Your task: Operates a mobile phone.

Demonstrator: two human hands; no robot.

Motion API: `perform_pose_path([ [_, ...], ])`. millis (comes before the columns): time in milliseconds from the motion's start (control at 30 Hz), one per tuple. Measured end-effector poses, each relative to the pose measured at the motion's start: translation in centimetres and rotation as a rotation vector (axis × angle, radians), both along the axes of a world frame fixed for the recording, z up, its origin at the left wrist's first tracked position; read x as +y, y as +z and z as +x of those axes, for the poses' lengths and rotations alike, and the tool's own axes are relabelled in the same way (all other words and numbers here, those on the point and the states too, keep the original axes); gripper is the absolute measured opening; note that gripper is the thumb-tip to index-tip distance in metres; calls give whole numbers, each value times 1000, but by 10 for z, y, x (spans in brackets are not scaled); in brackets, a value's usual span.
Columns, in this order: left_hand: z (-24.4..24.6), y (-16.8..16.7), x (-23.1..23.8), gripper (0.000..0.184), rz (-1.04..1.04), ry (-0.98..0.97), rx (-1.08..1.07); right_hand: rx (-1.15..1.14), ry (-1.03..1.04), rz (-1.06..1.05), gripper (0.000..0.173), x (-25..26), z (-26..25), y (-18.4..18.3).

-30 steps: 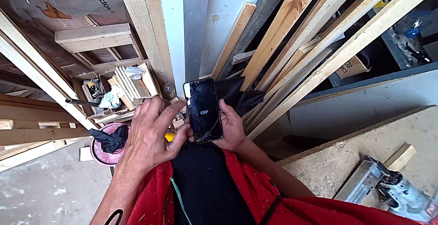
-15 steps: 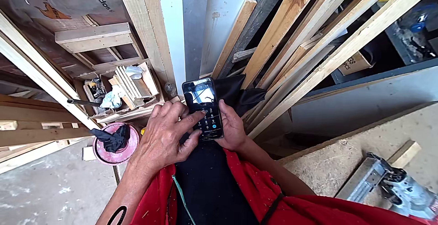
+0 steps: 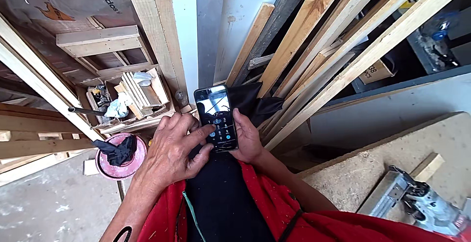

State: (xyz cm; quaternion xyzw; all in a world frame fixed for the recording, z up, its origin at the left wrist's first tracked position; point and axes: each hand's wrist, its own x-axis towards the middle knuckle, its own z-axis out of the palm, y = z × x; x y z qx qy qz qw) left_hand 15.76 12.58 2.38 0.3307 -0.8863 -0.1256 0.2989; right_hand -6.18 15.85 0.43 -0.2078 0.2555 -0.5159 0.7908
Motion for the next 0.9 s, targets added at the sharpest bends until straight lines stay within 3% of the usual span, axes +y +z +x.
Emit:
perform_pose_path([
  [100,-13,9,0,40,-15,-53,-65,69,6,-13,51,2,2,1],
  [433,-18,10,3,33,-79,-167,-123,-59,-50,-13,54,-1,-1,-2],
  [633,2,10,2,29,-121,4,76,-111,-4,-19,55,0,-6,-5],
  [767,18,8,-3,26,-107,153,180,-161,136,-119,75,-7,-10,-21],
  [900,24,12,-8,27,-91,246,248,-150,165,-128,80,-9,-9,-25],
])
